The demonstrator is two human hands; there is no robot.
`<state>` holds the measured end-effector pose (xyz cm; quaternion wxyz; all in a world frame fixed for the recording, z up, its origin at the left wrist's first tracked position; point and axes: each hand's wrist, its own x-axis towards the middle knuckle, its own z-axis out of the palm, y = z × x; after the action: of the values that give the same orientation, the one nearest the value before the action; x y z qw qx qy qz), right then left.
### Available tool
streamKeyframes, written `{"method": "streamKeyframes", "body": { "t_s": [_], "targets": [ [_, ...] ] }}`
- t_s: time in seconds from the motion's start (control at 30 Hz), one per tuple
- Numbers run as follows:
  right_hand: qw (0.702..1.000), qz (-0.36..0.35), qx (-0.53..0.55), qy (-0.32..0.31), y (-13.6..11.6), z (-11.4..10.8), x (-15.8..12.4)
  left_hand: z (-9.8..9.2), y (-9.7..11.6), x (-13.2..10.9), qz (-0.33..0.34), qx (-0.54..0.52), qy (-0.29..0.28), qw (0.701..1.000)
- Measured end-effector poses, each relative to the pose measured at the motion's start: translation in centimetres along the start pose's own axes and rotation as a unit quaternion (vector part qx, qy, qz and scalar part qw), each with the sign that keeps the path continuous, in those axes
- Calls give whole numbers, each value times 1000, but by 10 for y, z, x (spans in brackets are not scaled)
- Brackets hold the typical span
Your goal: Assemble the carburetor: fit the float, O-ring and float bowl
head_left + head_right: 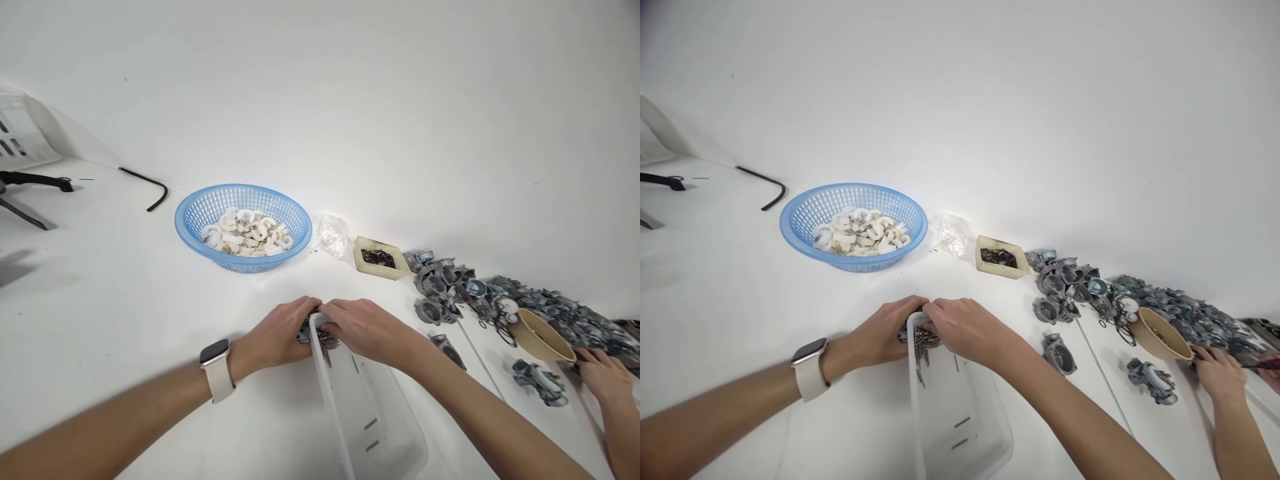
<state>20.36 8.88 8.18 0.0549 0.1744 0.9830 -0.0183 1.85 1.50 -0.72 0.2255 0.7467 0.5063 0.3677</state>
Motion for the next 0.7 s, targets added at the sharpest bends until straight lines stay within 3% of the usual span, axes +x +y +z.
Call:
{"method": "streamKeyframes", "body": {
  "t_s": [0.17, 0.37, 0.5, 0.7],
  "targets": [
    [988, -5, 153, -5, 8, -11, 2, 1, -2, 1, -6, -11, 4, 1000],
    [933, 12, 356, -46, 31, -10, -7, 3, -3, 1, -26, 10, 4, 1000],
    [918, 69, 384, -71, 60, -13, -22, 2, -2, 1, -64, 27, -9, 998],
    [919, 129, 346, -138, 106, -13, -21, -1, -1, 0, -47, 50, -27, 997]
  ]
}}
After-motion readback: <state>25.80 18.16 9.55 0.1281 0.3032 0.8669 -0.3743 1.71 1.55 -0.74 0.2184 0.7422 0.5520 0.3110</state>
